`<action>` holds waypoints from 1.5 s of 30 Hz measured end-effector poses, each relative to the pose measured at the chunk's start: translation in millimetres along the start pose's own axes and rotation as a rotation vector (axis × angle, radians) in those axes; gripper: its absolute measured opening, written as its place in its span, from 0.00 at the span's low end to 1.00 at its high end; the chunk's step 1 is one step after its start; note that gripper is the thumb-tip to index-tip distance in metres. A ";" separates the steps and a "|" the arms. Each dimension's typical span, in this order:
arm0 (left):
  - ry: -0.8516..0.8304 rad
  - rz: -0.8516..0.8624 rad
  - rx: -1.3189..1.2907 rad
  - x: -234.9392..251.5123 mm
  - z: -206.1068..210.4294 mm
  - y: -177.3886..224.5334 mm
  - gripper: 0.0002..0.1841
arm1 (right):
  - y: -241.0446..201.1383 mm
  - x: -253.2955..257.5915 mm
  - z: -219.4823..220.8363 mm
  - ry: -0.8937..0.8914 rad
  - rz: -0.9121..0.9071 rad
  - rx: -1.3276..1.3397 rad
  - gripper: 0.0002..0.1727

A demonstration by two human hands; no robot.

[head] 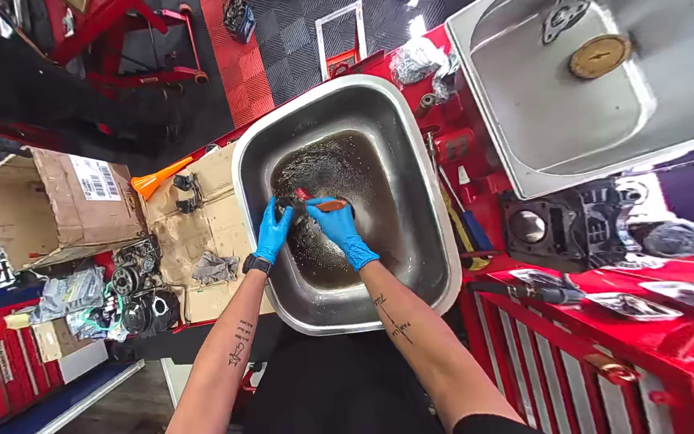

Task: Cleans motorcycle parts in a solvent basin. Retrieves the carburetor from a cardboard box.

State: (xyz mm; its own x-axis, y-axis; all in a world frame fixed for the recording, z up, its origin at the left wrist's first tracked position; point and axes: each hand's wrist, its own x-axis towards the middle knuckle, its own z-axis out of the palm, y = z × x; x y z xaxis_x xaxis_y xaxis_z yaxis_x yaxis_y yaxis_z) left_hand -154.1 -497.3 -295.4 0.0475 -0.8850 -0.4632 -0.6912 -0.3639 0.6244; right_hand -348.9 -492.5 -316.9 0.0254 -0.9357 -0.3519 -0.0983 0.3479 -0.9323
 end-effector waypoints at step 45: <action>0.137 -0.543 -0.832 -4.8 27.1 21.5 0.24 | 11.5 -70.0 17.9 0.271 -0.191 0.246 0.11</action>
State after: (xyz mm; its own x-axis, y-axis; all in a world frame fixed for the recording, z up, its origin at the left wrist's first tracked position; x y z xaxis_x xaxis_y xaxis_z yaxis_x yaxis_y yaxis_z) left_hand -188.7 -493.0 -296.8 0.3254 -0.5453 -0.7725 0.1705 -0.7697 0.6152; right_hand -334.0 -421.9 -304.5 -0.2457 -0.9549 -0.1667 0.1248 0.1394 -0.9823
